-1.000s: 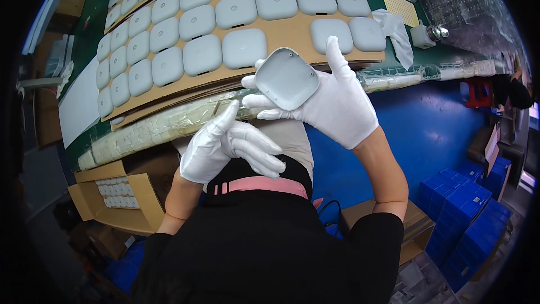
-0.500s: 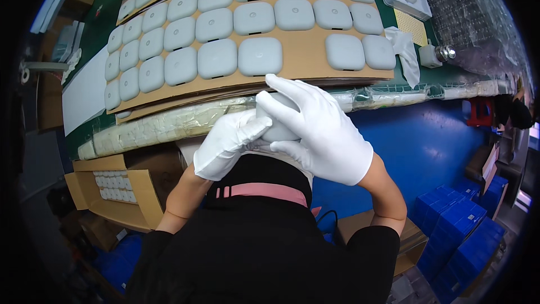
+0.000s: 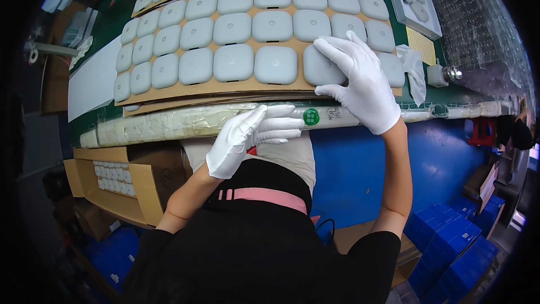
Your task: Inspecting small square white electronic devices at a quality control station by picking them up and rotating them.
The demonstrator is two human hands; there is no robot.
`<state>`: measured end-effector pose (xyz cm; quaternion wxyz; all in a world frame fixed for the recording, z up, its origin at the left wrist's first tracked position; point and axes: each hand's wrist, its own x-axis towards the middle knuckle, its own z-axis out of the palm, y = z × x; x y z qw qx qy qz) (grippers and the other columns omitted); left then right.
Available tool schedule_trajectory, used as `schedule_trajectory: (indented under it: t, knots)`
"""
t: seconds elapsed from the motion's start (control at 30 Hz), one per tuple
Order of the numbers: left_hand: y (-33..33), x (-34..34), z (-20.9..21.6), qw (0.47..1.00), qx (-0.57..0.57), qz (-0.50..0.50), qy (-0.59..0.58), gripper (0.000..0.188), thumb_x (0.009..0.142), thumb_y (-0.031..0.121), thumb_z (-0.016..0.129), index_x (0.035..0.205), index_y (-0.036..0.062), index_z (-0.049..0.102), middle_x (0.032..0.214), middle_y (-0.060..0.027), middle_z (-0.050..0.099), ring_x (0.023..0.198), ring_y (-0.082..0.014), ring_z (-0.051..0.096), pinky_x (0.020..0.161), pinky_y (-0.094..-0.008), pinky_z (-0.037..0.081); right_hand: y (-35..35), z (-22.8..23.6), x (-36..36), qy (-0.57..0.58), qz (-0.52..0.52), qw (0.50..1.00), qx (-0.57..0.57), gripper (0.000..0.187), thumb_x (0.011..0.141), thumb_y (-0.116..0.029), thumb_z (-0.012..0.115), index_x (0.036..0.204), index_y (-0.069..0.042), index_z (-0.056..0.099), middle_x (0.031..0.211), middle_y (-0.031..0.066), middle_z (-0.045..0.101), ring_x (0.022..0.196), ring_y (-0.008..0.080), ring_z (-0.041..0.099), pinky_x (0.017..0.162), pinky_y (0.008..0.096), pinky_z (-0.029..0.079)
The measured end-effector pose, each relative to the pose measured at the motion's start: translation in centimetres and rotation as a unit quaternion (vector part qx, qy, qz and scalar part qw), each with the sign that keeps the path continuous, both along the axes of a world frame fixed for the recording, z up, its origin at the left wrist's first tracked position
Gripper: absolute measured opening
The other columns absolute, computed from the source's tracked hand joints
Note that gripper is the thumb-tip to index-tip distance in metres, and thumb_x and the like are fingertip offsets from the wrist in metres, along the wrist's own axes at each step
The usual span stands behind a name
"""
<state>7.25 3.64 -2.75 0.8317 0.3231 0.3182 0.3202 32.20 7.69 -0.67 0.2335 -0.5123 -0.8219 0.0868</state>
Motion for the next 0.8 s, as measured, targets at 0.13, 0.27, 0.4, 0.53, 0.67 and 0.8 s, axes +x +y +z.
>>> schedule_trajectory:
  t: [0.13, 0.27, 0.4, 0.53, 0.67, 0.8]
  knots:
    - [0.1, -0.9, -0.2, 1.0, 0.007, 0.002, -0.003, 0.053, 0.106, 0.034, 0.04, 0.133, -0.0101, 0.052, 0.123, -0.0254, 0.064, 0.111, -0.0307, 0.066, 0.099, -0.0346, 0.051, 0.5, -0.4, -0.2, -0.01, -0.006, 1.0, -0.007, 0.075, 0.063, -0.013, 0.082, 0.134, -0.01, 0.059, 0.132, 0.0091, 0.061, 0.128, 0.0321, 0.052, 0.116, 0.0456, 0.034]
    - [0.3, -1.9, 0.0, 0.998, 0.018, -0.034, 0.041, 0.05, 0.106, 0.026, 0.034, 0.136, -0.0122, 0.046, 0.126, -0.0284, 0.062, 0.114, -0.0342, 0.065, 0.101, -0.0367, 0.051, 0.6, -0.3, -0.3, 0.017, 0.008, 1.0, -0.015, 0.072, 0.064, -0.016, 0.082, 0.132, -0.01, 0.06, 0.134, 0.0075, 0.06, 0.125, 0.0294, 0.054, 0.117, 0.0458, 0.033]
    - [0.3, -2.2, -0.4, 0.999, 0.005, -0.011, 0.038, 0.048, 0.106, 0.024, 0.036, 0.136, -0.0124, 0.046, 0.127, -0.0292, 0.06, 0.116, -0.0343, 0.064, 0.101, -0.0366, 0.051, 0.5, -0.5, -1.6, 0.008, 0.003, 0.999, 0.043, 0.069, 0.065, -0.017, 0.082, 0.13, -0.01, 0.06, 0.126, 0.0059, 0.064, 0.117, 0.0246, 0.058, 0.117, 0.0429, 0.033]
    - [0.2, -2.6, -1.1, 0.999, 0.003, 0.025, 0.034, 0.048, 0.106, 0.027, 0.04, 0.135, -0.0106, 0.048, 0.128, -0.0277, 0.06, 0.116, -0.0329, 0.064, 0.101, -0.0359, 0.05, 1.2, -0.2, -4.6, -0.027, 0.04, 0.996, 0.08, 0.066, 0.065, -0.018, 0.082, 0.127, -0.009, 0.061, 0.119, 0.0054, 0.065, 0.112, 0.022, 0.06, 0.117, 0.0431, 0.033]
    - [0.2, -3.2, -1.9, 0.998, 0.003, 0.06, 0.015, 0.048, 0.106, 0.029, 0.043, 0.135, -0.0087, 0.05, 0.129, -0.0258, 0.06, 0.116, -0.0315, 0.063, 0.101, -0.035, 0.05, 1.6, 0.0, -6.4, -0.064, 0.08, 0.99, 0.095, 0.063, 0.065, -0.017, 0.082, 0.124, -0.008, 0.062, 0.114, 0.0053, 0.066, 0.107, 0.0205, 0.061, 0.117, 0.0449, 0.033]
    - [0.5, -3.8, -2.5, 0.996, -0.008, 0.081, -0.03, 0.047, 0.106, 0.028, 0.043, 0.136, -0.0084, 0.049, 0.13, -0.0252, 0.06, 0.117, -0.0315, 0.062, 0.1, -0.0346, 0.05, 1.2, -0.1, -7.0, -0.08, 0.084, 0.989, 0.09, 0.059, 0.065, -0.016, 0.081, 0.121, -0.007, 0.062, 0.109, 0.0048, 0.067, 0.099, 0.0192, 0.063, 0.117, 0.0469, 0.033]
